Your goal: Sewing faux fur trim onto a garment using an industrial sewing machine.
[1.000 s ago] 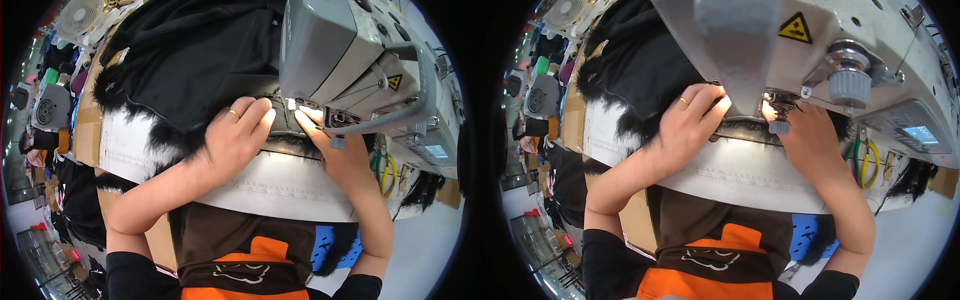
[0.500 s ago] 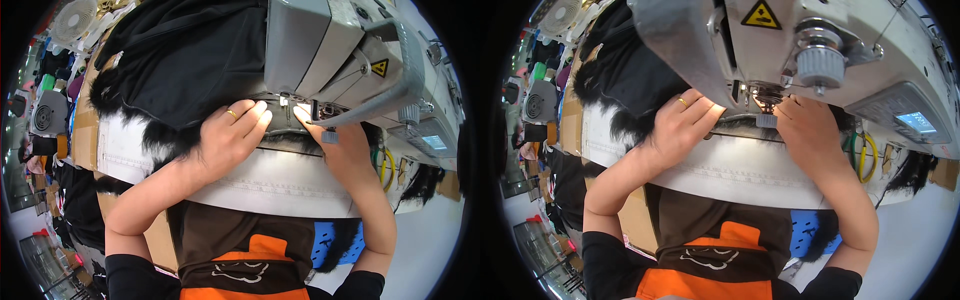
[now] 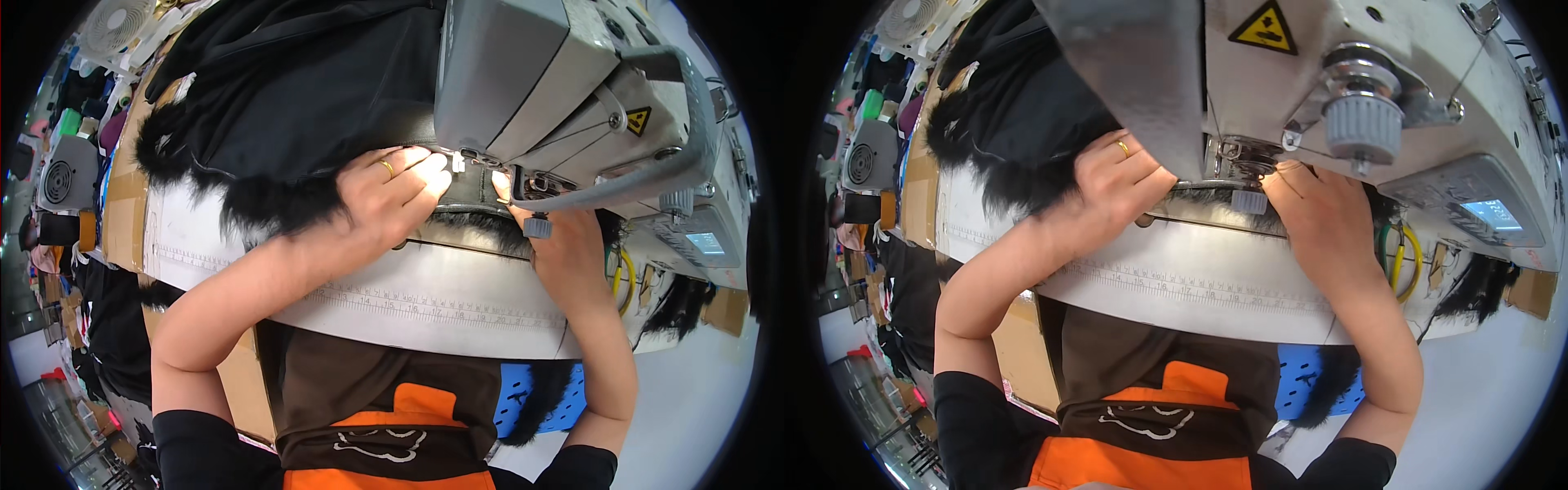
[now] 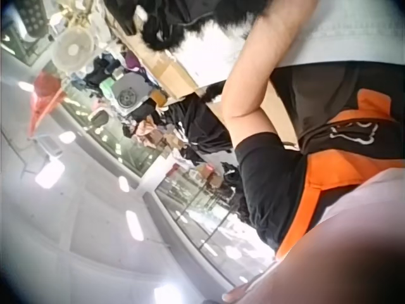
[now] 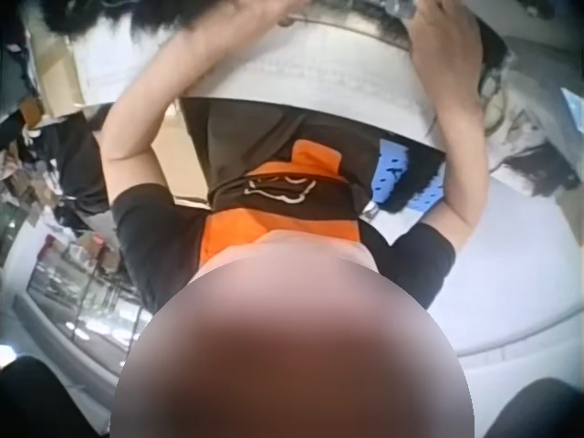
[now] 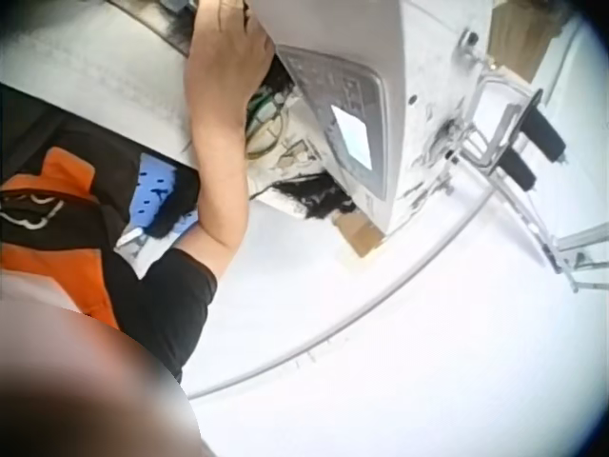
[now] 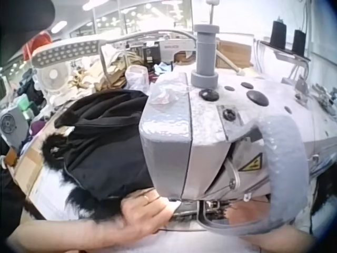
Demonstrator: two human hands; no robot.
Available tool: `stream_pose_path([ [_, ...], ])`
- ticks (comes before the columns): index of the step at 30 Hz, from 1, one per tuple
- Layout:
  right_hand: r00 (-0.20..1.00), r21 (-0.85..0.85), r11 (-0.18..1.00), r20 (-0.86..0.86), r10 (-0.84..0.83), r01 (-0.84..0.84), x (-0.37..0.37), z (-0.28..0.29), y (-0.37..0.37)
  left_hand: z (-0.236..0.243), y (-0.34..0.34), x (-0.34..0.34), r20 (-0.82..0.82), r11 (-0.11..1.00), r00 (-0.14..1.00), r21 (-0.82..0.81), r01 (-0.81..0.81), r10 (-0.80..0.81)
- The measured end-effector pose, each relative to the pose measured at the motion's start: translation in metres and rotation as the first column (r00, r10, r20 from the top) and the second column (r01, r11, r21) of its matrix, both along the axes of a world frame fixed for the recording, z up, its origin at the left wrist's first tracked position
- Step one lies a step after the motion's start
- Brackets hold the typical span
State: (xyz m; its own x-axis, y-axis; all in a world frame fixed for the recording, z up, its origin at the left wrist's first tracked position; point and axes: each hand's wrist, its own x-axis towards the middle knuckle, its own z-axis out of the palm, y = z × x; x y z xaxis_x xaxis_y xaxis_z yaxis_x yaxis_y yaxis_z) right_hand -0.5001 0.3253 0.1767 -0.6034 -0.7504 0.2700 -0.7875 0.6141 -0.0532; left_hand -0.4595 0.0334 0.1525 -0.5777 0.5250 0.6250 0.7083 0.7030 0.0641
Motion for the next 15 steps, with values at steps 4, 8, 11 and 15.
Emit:
stream_pose_path([
  [4,0.997,-0.001,1.000,-0.076,0.030,-0.031,-0.0016,-0.0001,0.0015,0.0068,-0.0032,-0.0002,0.080,0.998,0.997,-0.055,0.019,-0.015],
  [8,0.999,0.002,1.000,-0.038,0.027,-0.027,-0.0046,-0.0012,0.0029,0.0065,-0.0037,-0.0022,0.072,0.994,0.997,-0.105,0.006,0.002],
  [11,0.998,0.039,0.999,-0.059,0.000,0.002,-0.0024,-0.0028,0.0020,0.0063,-0.0037,-0.0039,0.085,0.995,0.996,-0.099,0.020,-0.011],
  [15,0.996,-0.005,1.000,-0.094,0.006,-0.007,-0.0024,-0.0058,0.0037,0.0099,-0.0017,-0.0052,0.062,0.995,0.998,-0.091,0.031,-0.025],
])
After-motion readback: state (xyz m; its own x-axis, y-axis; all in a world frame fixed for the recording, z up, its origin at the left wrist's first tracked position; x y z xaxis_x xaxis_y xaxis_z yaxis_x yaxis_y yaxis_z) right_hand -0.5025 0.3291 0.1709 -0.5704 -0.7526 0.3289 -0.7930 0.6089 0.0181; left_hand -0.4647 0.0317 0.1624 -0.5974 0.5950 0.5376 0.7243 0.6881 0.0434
